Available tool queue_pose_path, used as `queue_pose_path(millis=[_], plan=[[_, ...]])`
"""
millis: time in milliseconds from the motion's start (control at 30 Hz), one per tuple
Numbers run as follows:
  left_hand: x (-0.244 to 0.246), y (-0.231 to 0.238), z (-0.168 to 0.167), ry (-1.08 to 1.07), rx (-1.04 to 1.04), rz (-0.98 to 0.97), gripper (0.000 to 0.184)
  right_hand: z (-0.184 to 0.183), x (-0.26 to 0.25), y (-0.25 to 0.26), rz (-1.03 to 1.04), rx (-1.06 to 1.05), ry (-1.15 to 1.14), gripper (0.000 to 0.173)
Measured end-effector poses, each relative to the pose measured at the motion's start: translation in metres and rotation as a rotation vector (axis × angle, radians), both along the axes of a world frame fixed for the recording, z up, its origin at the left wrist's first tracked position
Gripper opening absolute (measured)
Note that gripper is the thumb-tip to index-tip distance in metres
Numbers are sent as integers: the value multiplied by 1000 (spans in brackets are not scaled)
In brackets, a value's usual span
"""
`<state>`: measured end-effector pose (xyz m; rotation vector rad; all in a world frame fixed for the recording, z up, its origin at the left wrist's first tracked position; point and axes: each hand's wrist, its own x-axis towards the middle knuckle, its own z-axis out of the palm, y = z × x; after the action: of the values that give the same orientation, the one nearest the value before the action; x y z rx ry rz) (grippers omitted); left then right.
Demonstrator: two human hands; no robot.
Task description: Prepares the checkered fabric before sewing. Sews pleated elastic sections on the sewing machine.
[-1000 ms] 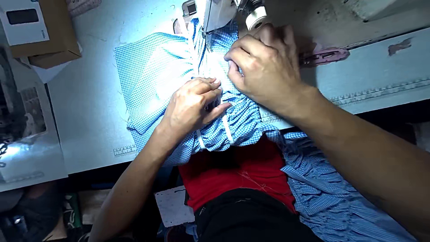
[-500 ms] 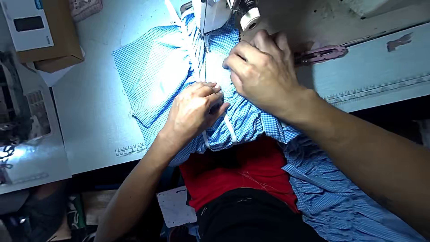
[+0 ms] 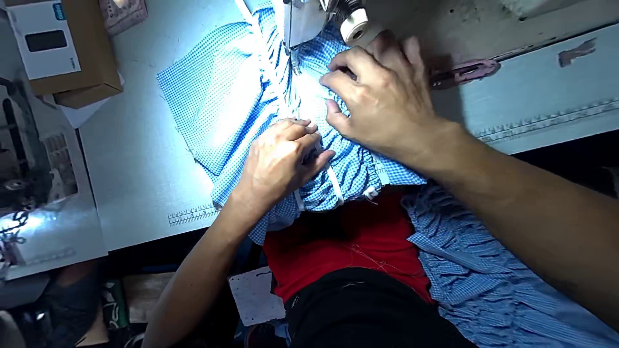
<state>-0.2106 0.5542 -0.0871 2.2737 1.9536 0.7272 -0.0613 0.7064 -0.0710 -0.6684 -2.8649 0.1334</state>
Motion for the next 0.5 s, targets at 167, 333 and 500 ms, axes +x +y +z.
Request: queue_pose_path(millis=[167,333,500], plan=[[1,-1,0,4,-12,15,32,-4,0,0,26,23,13,32],[3,-1,2,12,-13,13,34,-3,-1,-1,4,6,17,33],[4,-2,1,14,-28,23,34,-4,-2,0,-26,34,2,38]])
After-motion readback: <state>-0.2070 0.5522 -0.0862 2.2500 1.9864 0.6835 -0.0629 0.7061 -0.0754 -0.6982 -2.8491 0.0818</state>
